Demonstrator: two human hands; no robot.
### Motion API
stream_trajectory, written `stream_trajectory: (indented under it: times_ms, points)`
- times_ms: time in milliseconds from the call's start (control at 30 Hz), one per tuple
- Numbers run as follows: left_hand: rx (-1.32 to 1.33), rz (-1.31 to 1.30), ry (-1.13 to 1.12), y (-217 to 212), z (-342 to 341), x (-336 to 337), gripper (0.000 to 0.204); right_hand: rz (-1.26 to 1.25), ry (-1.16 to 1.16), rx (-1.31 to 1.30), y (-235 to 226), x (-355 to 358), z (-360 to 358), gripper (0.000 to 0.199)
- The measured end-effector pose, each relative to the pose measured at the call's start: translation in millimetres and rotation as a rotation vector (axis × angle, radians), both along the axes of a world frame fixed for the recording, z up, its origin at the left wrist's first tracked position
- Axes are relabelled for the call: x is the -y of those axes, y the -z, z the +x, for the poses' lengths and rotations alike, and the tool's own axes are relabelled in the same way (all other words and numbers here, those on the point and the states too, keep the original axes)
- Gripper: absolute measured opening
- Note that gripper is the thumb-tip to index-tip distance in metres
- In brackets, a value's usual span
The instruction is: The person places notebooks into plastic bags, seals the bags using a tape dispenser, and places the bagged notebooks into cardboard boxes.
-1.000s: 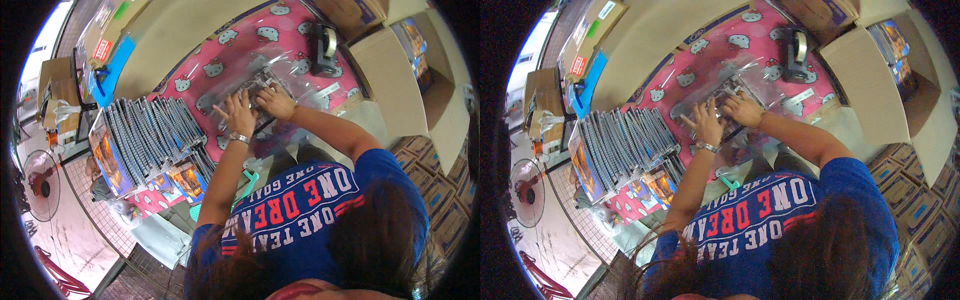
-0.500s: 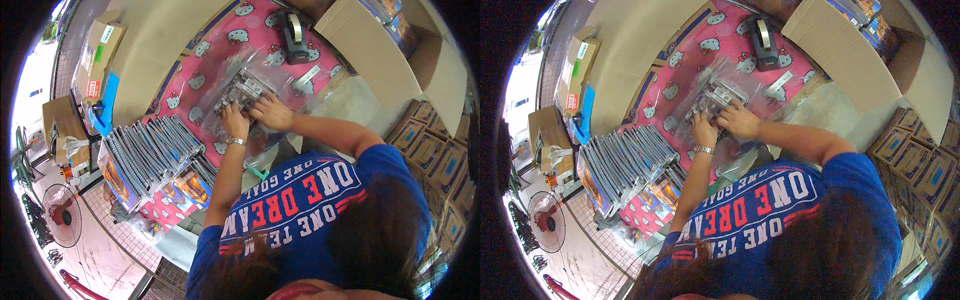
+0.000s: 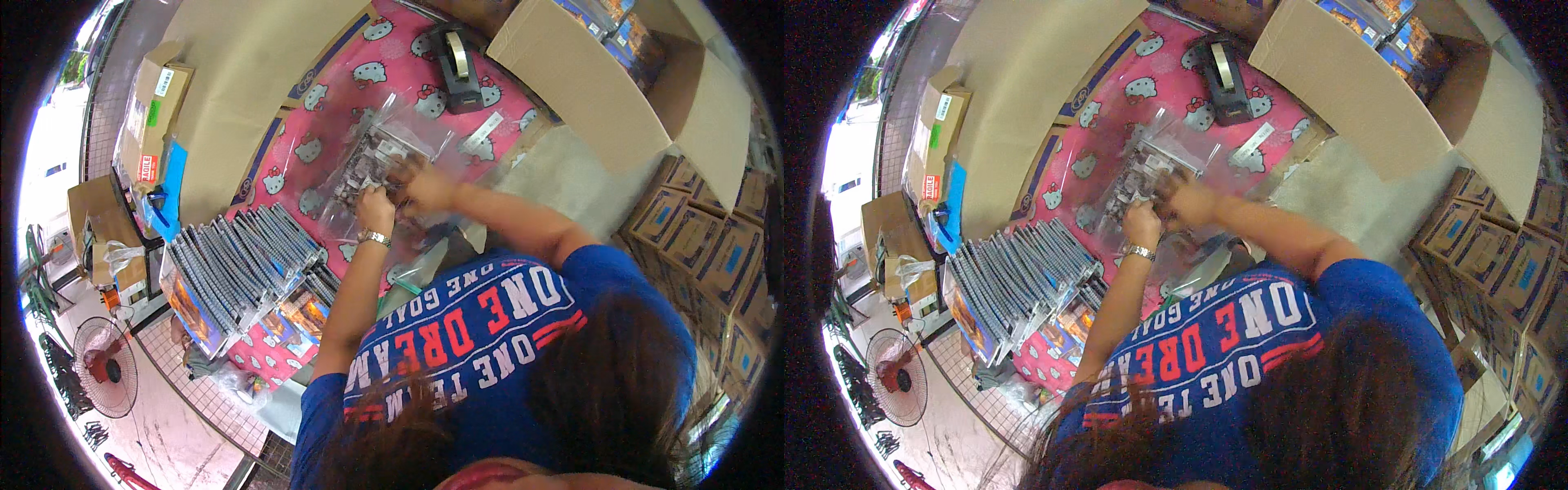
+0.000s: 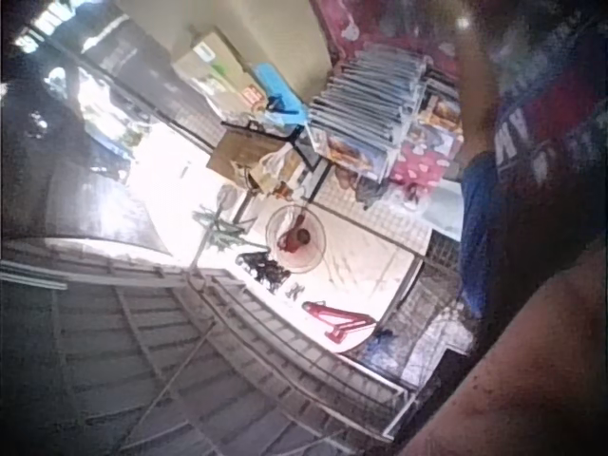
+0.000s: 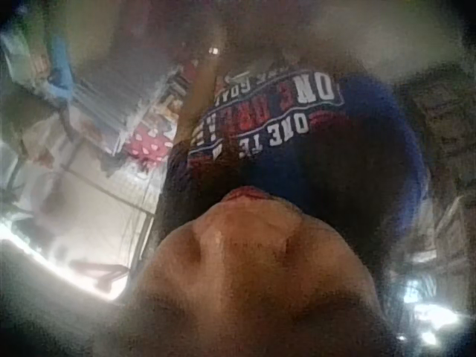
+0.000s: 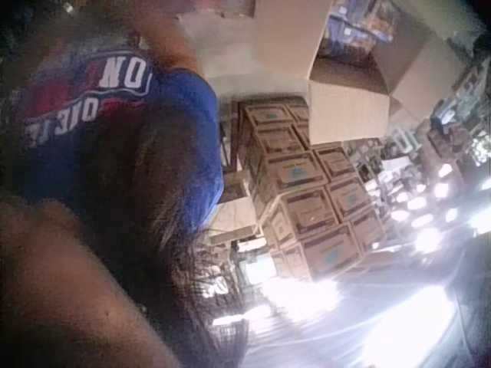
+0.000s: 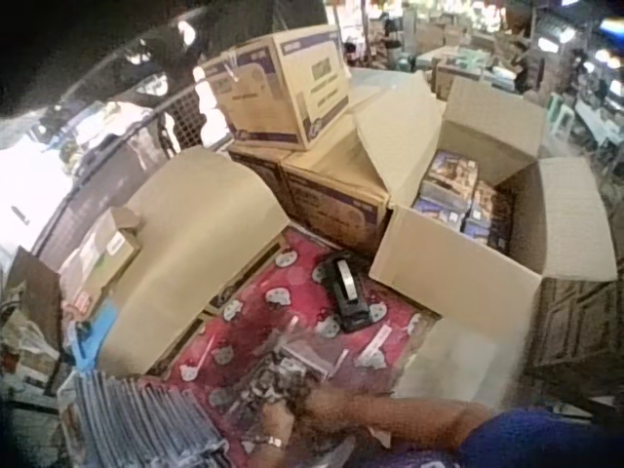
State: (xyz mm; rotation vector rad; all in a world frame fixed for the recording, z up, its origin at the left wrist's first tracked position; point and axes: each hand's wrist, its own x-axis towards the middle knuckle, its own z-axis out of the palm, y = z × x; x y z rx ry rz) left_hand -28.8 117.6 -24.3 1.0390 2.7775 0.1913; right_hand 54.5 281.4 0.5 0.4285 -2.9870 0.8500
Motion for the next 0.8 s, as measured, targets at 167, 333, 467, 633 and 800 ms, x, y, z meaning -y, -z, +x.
stream_trajectory:
  times_ms: [167, 333, 467, 633, 800]
  points:
    - [-0.143, -0.116, 0.058, 2.0, 16.2, -4.6, 0.018, -0.428, 1.372, -0.251, 24.7, -131.5, -6.9, 0.033]
    - [-0.115, -0.315, 0.142, -36.6, 37.5, -23.8, 0.028, -1.336, 1.264, -0.003, 45.3, -152.7, -0.4, 0.023]
    - [-0.164, -0.385, 0.113, -38.8, 45.2, -17.8, 0.04, -0.956, 1.236, -0.356, 71.9, -112.5, 31.4, 0.016]
    - [-0.208, -0.225, 0.055, -15.1, 48.8, -4.3, 0.053, -2.087, 0.841, 0.475, 72.0, -119.6, 41.7, 0.009]
    - [-0.2, -0.102, 0.002, -0.9, 55.1, -0.3, 0.053, -2.299, 0.577, 0.358, 20.5, -98.8, 10.9, 0.006]
